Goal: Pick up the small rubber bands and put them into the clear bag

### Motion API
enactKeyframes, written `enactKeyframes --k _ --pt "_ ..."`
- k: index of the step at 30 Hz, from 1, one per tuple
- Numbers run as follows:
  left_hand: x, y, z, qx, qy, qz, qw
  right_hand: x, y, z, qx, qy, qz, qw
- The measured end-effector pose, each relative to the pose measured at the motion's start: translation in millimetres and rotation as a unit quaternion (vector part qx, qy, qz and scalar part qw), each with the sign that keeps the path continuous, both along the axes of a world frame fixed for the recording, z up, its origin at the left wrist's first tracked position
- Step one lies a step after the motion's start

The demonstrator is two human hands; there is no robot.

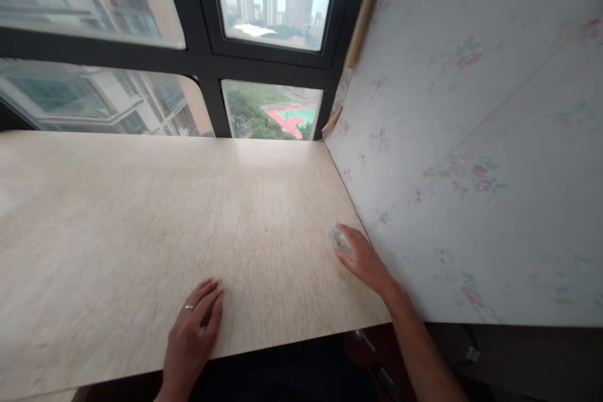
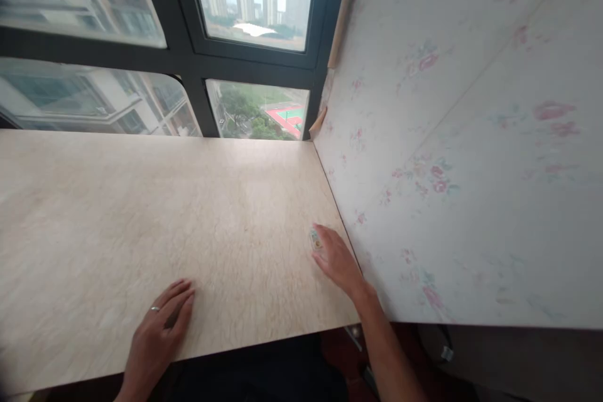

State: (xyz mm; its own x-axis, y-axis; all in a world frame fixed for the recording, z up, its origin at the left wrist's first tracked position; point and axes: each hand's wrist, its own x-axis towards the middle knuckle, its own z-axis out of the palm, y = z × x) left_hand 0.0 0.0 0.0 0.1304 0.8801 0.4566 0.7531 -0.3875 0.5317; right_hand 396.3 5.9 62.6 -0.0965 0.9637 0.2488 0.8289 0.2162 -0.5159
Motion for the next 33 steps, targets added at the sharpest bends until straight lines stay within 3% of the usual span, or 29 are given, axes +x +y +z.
enactKeyframes --k 4,8,15,20,23,28,30,33 --pt "1 -1 0.5 0.002 0.001 0.0 1.0 36 18 -2 -0.073 -0.074 -0.014 0.994" --pt "1 -2 1.0 0.006 0.003 -0.009 1.0 40 27 0 -0.132 -0.094 -0.005 0.987" --pt "2 -3 4.3 -0.013 -0.021 -0.011 1.0 2 25 19 -0.08 -0.044 -0.001 0.996" --pt "14 -6 23.5 -0.095 -0.162 0.005 0.982 -55 33 27 -0.048 0.066 0.034 0.996" --pt "32 -10 41.1 -0.177 -0.338 -0.009 0.924 -97 39 31 -0.066 0.144 0.082 0.984" --pt "59 -4 61.1 -0.214 -0.597 -0.08 0.769 -157 45 42 -0.088 0.183 0.175 0.963" --pt "60 0 63.4 -0.212 -0.639 -0.068 0.736 -173 47 47 -0.087 0.176 0.208 0.958" --pt "52 2 61.2 -0.185 -0.664 -0.044 0.723 -190 50 54 -0.081 0.159 0.251 0.952"
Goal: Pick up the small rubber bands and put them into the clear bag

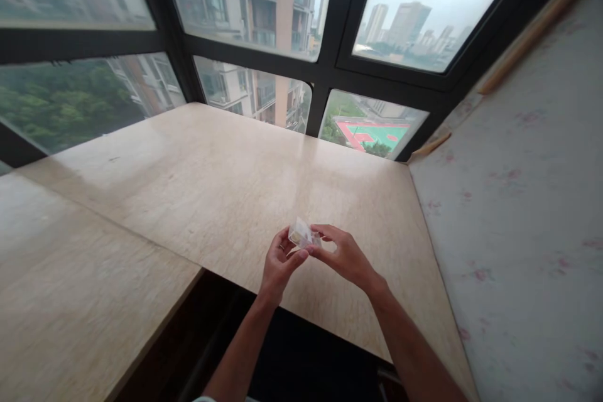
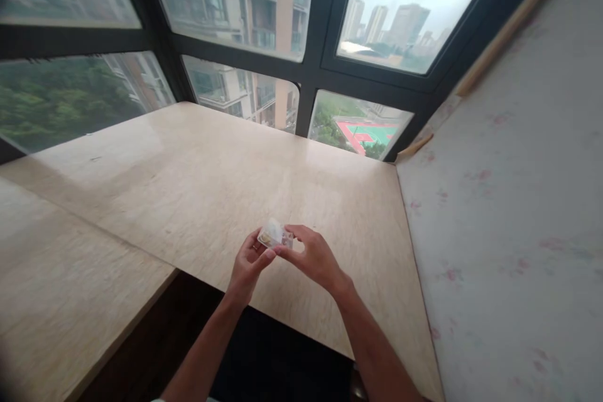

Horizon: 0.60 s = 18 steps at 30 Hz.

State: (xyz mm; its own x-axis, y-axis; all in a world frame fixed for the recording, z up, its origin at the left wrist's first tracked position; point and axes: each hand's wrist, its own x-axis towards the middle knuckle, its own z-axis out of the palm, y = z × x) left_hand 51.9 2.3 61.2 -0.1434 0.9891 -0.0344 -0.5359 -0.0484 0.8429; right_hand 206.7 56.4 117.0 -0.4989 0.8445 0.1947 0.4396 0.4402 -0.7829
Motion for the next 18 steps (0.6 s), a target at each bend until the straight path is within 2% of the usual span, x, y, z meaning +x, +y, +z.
enactKeyframes --k 7,10,18 --pt "-22 -6 -9.7 0.008 -0.023 0.049 0.999 -21 6 14 -0.001 -0.01 0.099 0.995" --pt "-28 -8 -8.7 0.007 -0.039 0.046 0.998 -27 9 19 0.007 -0.022 0.133 0.991" --pt "-31 -11 -10.3 0.027 -0.07 0.035 0.997 -40 6 32 0.036 -0.045 0.147 0.987"
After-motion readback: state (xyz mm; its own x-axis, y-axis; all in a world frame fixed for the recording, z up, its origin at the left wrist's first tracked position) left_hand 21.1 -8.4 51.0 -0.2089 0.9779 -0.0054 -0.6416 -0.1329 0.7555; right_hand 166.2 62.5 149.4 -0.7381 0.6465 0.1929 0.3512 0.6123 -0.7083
